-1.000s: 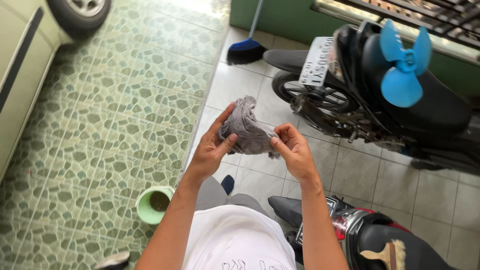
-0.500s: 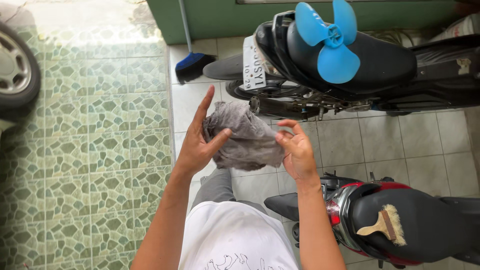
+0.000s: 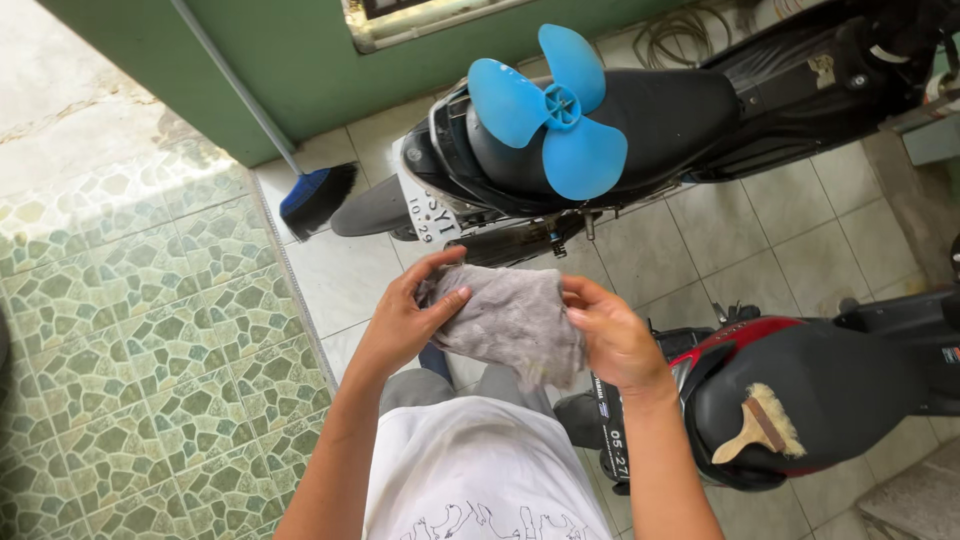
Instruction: The person wipes the blades and central hub of a blue fan blade assembly with a cloth. They dip the cloth into a bucket of water, wring it out, and continue wiping the fan blades.
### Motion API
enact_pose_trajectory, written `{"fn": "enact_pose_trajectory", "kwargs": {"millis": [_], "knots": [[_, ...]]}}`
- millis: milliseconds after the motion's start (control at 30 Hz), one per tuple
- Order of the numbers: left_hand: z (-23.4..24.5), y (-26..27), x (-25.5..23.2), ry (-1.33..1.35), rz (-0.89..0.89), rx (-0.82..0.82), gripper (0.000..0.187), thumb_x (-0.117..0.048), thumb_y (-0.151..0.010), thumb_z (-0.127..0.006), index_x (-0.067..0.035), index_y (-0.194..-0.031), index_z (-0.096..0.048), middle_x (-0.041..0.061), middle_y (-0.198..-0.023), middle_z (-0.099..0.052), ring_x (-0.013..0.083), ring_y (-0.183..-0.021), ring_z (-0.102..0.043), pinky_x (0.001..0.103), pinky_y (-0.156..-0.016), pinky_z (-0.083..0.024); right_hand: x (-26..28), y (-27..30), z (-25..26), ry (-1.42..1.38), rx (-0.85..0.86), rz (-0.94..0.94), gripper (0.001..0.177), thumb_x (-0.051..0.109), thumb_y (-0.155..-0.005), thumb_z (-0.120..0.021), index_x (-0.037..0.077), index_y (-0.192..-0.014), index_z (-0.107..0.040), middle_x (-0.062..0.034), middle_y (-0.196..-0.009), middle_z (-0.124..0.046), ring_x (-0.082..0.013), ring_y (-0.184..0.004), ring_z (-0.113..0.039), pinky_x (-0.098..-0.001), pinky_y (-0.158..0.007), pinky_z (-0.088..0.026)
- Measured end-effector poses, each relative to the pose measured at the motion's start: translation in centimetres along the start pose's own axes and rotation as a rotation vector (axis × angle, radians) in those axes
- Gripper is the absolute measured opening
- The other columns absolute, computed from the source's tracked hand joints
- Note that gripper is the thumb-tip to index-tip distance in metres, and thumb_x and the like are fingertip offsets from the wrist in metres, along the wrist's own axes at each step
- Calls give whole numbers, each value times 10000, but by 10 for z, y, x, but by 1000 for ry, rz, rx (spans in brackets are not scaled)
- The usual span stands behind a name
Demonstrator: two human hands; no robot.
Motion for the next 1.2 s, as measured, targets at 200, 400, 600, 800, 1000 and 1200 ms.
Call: {"fn": "enact_pose_trajectory", "kwargs": {"millis": [200,400,600,800,1000,1200], "knots": [[-72,-33,-45,552,-9,268,393,-220,-969,-709,-72,-1332,-686,65,-1246,-692,124,-1150,-606,280,-1036,-473,27,1,6,-202,85,180,371,104,-934,-643,-5,-1287,-604,-150,-1191,-693,-205,-1065,-667,-341,-928,-519],[-119,-103,-33,-19,14,221,439,-250,-873,-762,-134,-1291,-692,116,-1094,-689,233,-971,-633,324,-885,-528,35,-57,88,-143,-261,368,381,102,-939,-655,-15,-1295,-591,-154,-1204,-672,-207,-1056,-650,-334,-913,-514],[-102,-204,-1,-92,30,-277,458,-255,-903,-774,-74,-1278,-585,143,-1241,-581,276,-1153,-611,400,-853,-552,109,-93,195,-82,-302,406,392,100,-943,-667,-26,-1303,-578,-158,-1216,-651,-209,-1047,-633,-327,-897,-509],[-122,-315,-42,-763,-223,-304,717,-127,-714,-827,-96,-1371,-540,115,-1406,-558,295,-1352,-494,554,-1093,-330,201,-190,249,309,-137,405,405,98,-947,-679,-37,-1312,-566,-162,-1228,-630,-210,-1038,-615,-319,-882,-504],[-166,-425,9,-1301,-56,10,1029,-187,-506,-910,-123,-1419,-440,40,-1316,-607,260,-1385,-485,740,-1123,-28,213,-257,233,647,183,444,419,96,-951,-690,-48,-1320,-553,-166,-1240,-609,-212,-1028,-598,-312,-866,-500],[-146,-411,0,-975,149,-18,1310,-327,-430,-1016,-87,-1482,-273,147,-1151,-649,347,-1180,-574,578,-1205,-164,202,-266,301,396,-47,235,374,143,-1011,-648,-57,-1317,-571,-151,-1131,-649,-190,-936,-611,-290,-798,-502]]}}
Point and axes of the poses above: each hand's wrist, its own y-axis away from the middle knuckle, its own z-axis out of the back of the hand, x = y × z, the point moved 10 cm from there along -y, towards the middle knuckle
